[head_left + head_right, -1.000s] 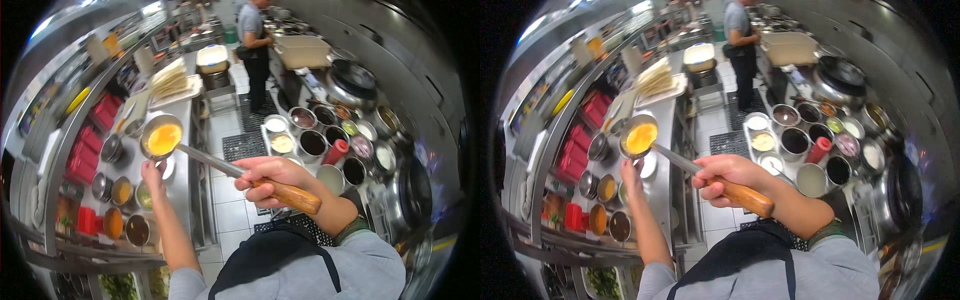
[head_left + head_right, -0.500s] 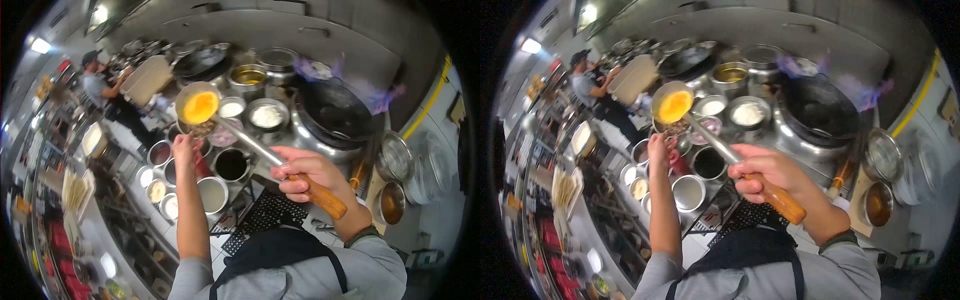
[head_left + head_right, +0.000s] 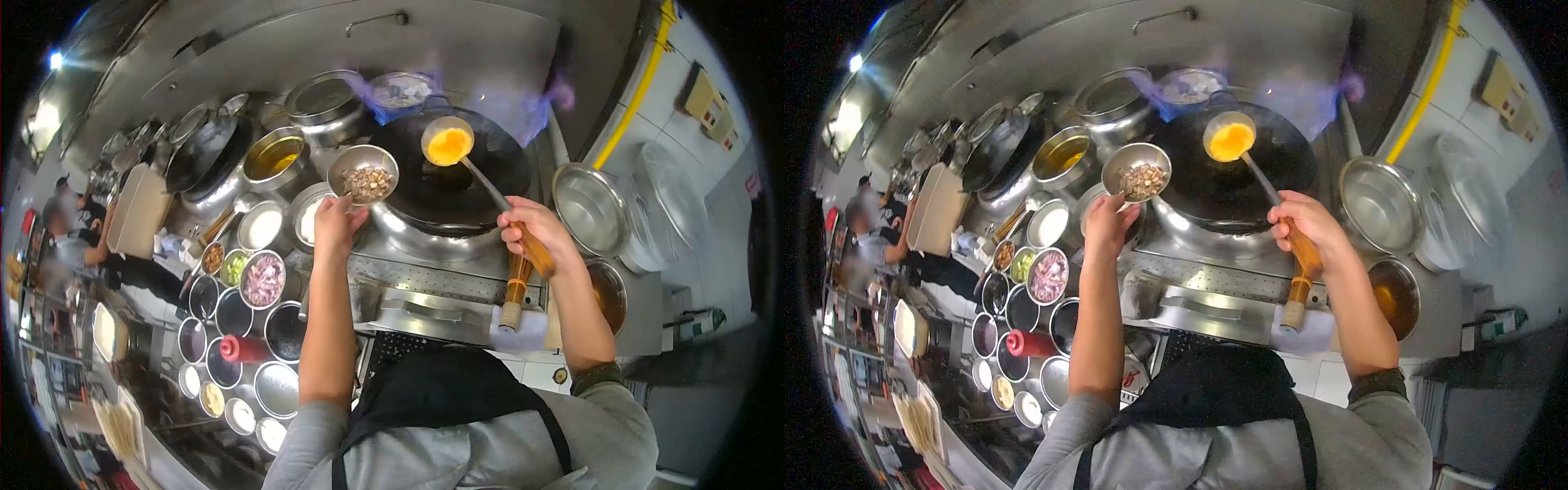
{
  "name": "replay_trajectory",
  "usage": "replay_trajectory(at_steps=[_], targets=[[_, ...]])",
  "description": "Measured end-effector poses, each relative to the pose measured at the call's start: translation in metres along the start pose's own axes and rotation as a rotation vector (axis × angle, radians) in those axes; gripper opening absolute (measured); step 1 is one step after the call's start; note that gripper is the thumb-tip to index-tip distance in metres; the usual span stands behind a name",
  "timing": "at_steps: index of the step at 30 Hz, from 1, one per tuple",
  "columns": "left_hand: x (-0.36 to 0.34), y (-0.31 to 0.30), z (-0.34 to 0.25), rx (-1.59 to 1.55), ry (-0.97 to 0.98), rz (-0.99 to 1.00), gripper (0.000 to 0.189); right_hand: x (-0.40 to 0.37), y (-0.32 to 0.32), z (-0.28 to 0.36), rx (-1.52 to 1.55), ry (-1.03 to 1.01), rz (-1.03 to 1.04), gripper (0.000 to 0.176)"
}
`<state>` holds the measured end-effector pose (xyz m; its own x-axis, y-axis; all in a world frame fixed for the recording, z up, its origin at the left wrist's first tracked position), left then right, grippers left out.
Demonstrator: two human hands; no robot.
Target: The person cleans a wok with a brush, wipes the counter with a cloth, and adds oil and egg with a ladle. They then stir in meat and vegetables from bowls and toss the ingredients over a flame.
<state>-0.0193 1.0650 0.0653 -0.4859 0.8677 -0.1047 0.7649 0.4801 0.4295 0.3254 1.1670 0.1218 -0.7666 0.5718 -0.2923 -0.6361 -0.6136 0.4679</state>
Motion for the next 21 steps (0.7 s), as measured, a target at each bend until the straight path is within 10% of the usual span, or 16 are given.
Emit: replay_trajectory(at_steps=[3, 6, 21], targets=[[-0.013, 0.004, 0.003, -0.049, -0.029, 0.017, 0.011, 0.017, -0.037, -0.009, -0.164, 0.03, -0.058, 0.068], [-0.041, -0.014, 0.018, -0.064, -0.067, 0.032, 0.011, 0.014, -0.05, -0.013, -0.269, 0.014, -0.169, 0.045], [-0.201, -0.07, 0.059, -0.124, -0.319, -0.049, 0.008, 0.023, -0.04, -0.032, -0.776, 0.105, -0.224, 0.074]])
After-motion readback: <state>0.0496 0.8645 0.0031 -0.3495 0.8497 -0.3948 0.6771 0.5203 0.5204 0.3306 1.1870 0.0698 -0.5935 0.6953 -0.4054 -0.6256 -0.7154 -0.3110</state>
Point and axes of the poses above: each hand's wrist, its own x-axis towards the middle knuckle, its own y-axis out of the palm, z = x × y, the point moved 7 cm from there along x, towards the middle knuckle, and after that the axes turned 13 degrees about z, right-handed, at the moved point
